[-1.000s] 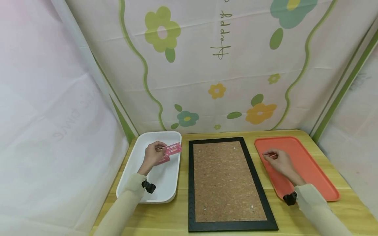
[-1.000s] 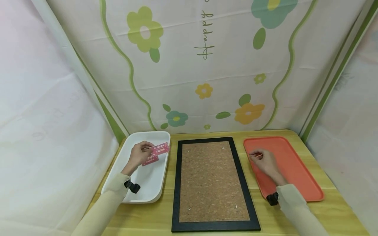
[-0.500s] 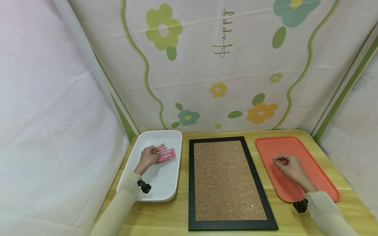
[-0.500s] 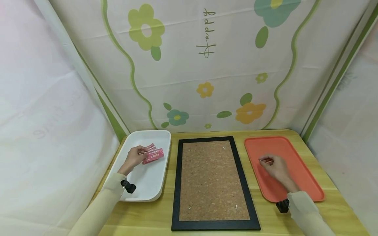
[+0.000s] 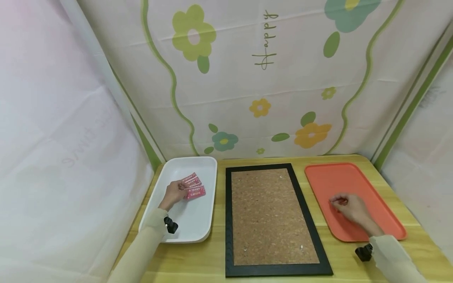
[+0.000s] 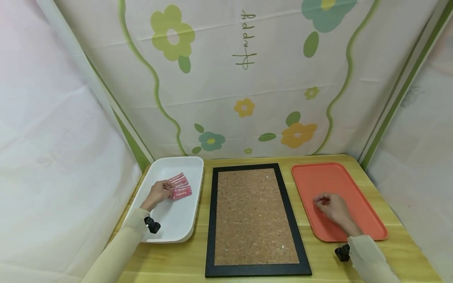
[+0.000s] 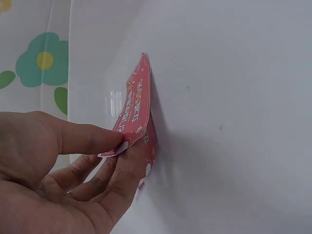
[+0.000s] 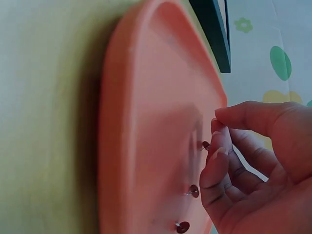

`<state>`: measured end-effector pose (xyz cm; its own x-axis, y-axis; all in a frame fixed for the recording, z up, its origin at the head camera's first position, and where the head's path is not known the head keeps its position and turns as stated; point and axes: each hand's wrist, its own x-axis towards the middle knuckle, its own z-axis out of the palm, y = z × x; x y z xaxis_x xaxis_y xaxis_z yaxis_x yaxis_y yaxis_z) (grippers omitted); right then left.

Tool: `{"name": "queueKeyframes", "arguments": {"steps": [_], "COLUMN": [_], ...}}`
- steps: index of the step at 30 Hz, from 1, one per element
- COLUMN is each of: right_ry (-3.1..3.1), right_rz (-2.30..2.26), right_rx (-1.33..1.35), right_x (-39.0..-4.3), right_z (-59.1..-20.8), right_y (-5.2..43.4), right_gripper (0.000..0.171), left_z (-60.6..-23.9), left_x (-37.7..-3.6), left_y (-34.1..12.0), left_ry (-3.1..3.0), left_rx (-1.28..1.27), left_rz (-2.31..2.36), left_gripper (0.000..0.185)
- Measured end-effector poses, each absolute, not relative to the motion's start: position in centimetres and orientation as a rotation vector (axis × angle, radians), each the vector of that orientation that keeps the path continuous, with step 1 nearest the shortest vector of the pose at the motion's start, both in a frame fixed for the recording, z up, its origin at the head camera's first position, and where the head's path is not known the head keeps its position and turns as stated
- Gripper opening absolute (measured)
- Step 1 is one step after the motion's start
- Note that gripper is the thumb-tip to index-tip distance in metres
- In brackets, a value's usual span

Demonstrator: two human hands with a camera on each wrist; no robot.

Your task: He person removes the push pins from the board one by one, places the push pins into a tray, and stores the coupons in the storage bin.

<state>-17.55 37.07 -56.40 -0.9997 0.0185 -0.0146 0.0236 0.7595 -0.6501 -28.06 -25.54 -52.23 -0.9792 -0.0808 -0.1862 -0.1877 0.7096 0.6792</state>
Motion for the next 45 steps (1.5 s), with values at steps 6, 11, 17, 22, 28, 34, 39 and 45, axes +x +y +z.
{"name": "queueKeyframes", "arguments": {"steps": [6,11,17,22,28,34,39,45], "right_ry": [2.948,2.969,2.975,2.968,2.953,2.93,2.933,2.933], "right_rz": [-1.056,-1.031,-1.032,-1.04,-1.052,-1.076,-1.083,-1.093], "right_rx": [0.039,0.039,0.037,0.043,0.05,0.037,0.022,0.018], "right_x": [-16.8,-16.6,-16.5,-16.6,-16.7,-16.9,-17.1,-16.9], "right_z": [-56.6,-57.0,-57.1,-57.1,-57.2,-57.1,-56.7,-56.6], "right_y": [37.3,37.3,37.1,37.1,37.0,36.9,36.6,36.4], "right_gripper": [0.019,0.017,0.017,0.017,0.021,0.021,0.021,0.023], "left_z": [-53.0,-53.5,-53.8,-53.8,-53.9,-53.6,-53.0,-52.7], "left_x": [-28.3,-28.4,-28.2,-28.1,-28.0,-27.8,-27.6,-27.5], "left_y": [-25.8,-25.9,-26.1,-26.1,-26.3,-26.2,-26.2,-26.2], "left_ry": [2.791,2.791,2.855,2.892,2.918,2.91,2.913,2.91], "left_rx": [-0.207,-0.237,-0.209,-0.152,-0.164,-0.152,-0.138,-0.145], "left_rz": [1.053,1.045,0.994,0.958,0.924,0.913,0.929,0.919], "left_gripper": [0.018,0.021,0.021,0.023,0.023,0.023,0.025,0.026]}}
